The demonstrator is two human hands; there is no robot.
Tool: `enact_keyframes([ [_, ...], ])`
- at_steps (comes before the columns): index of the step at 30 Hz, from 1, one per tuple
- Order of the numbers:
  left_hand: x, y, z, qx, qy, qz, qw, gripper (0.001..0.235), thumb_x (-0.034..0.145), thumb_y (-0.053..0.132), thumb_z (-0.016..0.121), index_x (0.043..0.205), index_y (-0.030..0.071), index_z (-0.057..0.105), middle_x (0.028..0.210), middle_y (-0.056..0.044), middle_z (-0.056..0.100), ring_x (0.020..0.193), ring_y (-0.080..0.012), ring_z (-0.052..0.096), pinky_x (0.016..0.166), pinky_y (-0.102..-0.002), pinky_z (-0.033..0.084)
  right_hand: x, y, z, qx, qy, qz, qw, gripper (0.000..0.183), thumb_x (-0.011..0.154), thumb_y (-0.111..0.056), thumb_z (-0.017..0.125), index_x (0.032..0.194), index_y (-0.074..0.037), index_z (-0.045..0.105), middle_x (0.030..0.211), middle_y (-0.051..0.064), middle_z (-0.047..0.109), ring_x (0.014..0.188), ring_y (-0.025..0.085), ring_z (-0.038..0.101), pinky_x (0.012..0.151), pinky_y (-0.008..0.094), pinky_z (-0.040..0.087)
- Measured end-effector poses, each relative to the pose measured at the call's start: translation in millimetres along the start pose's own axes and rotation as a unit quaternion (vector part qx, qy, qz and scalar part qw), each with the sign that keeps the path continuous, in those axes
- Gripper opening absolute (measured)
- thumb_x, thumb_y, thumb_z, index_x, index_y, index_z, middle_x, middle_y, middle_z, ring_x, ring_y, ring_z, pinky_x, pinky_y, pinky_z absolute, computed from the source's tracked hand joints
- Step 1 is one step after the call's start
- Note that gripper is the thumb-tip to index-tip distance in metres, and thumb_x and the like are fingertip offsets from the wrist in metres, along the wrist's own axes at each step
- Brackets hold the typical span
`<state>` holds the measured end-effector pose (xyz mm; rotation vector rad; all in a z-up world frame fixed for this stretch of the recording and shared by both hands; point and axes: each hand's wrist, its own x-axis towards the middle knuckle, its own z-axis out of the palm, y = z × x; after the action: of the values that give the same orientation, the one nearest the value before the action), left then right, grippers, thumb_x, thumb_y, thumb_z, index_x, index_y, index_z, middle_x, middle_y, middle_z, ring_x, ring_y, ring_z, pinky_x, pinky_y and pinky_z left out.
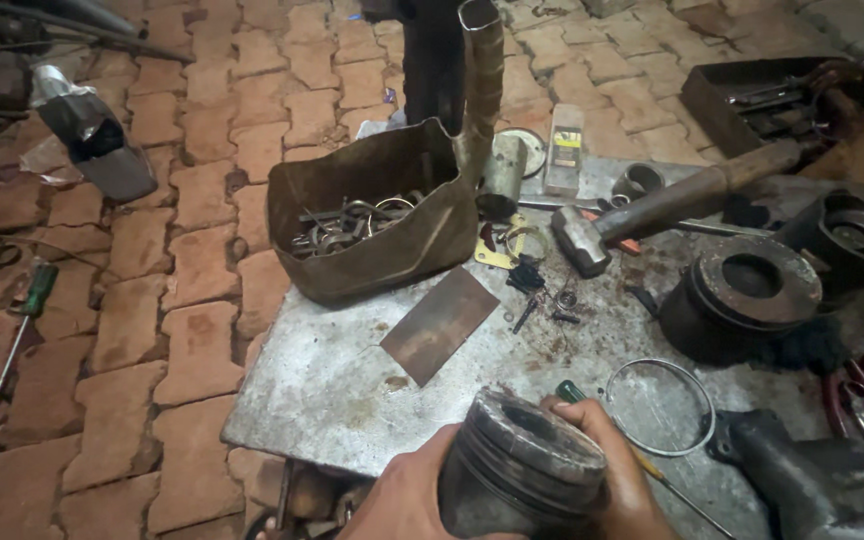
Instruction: The person handles a metal piston, fits a ring onto it, and places it inside a cylinder sleeve on a workbench.
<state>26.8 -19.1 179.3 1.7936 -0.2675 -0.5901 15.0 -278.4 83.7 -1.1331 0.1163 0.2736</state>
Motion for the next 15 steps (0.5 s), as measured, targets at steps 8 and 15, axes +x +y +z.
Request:
enact_keyframes([
  [8,-2,4,-1,-0.011,0.007,-0.001,1.0,0.095,0.064,0.049,0.089,0.143,0.007,0.056,0.128,-0.01,0.077,0.127,-0.0199,0.073,0.109,-0.033,0.049,-1,-9,14,0.047,0.055,0.044,0.996,0.037,0.101,-0.022,0.05,0.129,0.001,0.055,0.127,0.022,0.068,0.112,0.026,0.067,0.099,0.042,0.05],
  [15,1,-24,3,-0.18,-0.029,0.112,0.977,0.096,0.077,0.044,0.086,0.151,-0.001,0.047,0.145,-0.018,0.065,0.137,-0.0273,0.059,0.117,-0.039,0.041,15,-26,30,0.066,0.248,0.233,0.938,0.051,0.103,-0.044,0.05,0.131,-0.003,0.061,0.129,0.019,0.067,0.105,0.031,0.063,0.088,0.05,0.032],
])
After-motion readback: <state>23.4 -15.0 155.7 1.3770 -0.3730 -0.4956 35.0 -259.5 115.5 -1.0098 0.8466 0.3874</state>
